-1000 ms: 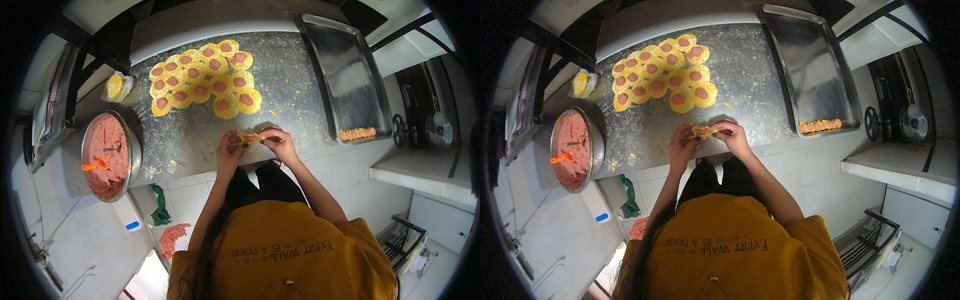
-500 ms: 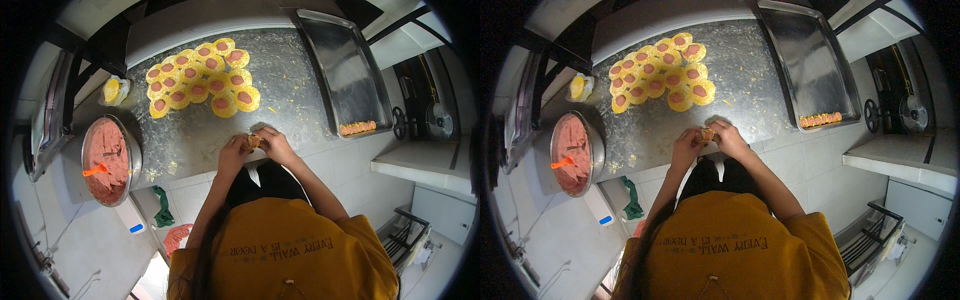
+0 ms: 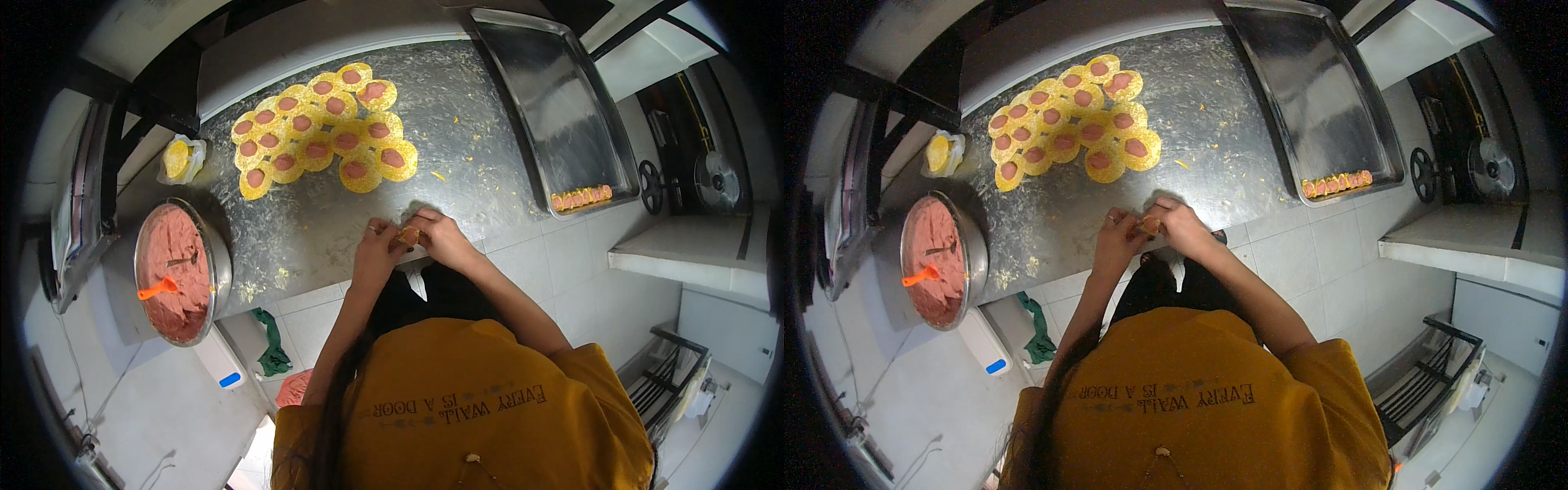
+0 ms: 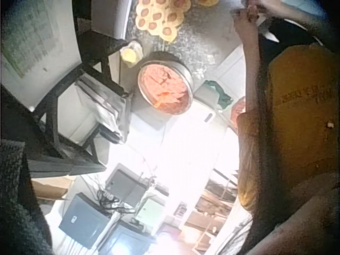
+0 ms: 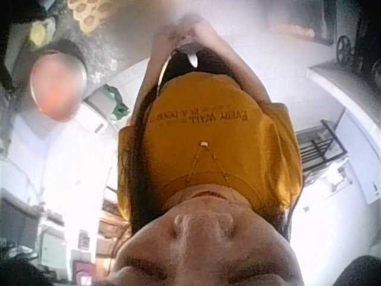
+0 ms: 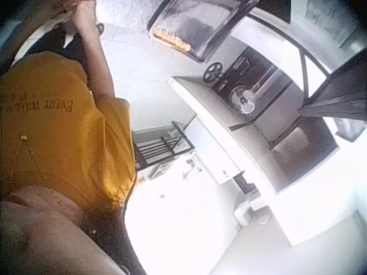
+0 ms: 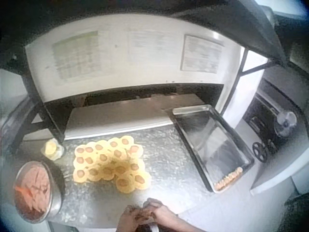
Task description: The person repeatedly picks up small yellow dough circles with a pink filling, folds them by hand, and places them in a row on a metal tray. The person continues this process throughout the clip, filling the tray with the folded items.
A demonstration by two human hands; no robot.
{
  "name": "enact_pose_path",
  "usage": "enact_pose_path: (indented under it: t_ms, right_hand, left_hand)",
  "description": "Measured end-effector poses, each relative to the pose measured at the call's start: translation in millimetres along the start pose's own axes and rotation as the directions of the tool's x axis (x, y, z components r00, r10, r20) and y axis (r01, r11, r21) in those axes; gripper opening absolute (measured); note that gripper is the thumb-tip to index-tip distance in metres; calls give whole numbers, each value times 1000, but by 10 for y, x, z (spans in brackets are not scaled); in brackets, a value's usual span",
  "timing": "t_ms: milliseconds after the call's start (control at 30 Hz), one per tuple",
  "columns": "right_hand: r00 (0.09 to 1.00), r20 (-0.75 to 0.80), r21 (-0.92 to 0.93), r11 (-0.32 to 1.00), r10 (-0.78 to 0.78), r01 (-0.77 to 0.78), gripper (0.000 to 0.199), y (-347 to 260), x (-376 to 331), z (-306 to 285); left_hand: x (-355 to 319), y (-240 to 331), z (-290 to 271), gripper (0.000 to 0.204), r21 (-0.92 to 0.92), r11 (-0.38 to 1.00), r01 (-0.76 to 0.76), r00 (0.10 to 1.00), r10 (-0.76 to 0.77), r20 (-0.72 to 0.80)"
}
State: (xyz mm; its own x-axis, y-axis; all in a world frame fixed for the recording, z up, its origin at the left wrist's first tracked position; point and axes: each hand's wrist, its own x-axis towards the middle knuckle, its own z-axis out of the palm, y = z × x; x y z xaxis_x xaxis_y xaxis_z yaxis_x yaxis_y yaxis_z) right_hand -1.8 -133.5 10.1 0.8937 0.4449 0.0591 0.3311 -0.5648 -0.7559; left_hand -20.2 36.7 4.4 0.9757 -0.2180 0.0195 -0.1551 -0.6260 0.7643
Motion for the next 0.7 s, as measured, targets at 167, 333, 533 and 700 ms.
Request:
enact_pose_path:
  t_ms: [167, 333, 533, 700]
  right_hand:
    - [997, 27, -63, 996, -67, 69, 27, -3, 1, 17]
    - [999, -39, -100, 995, 6, -10, 26, -90, -42, 46]
    - [995, 34, -143, 985, -97, 101, 27, -28, -45, 103]
    - [997, -44, -141, 987, 66, -72, 25, -150, -83, 43]
  left_hand:
    - [-14, -137, -6, 31, -153, 987, 39, 999, -33, 44]
    - [-18, -111, -24, 31, -68, 996, 51, 994, -44, 102]
    - [-41, -16, -2, 28, 164, 986, 29, 996, -42, 77]
    - [-80, -31, 40, 26, -183, 982, 43, 998, -49, -26]
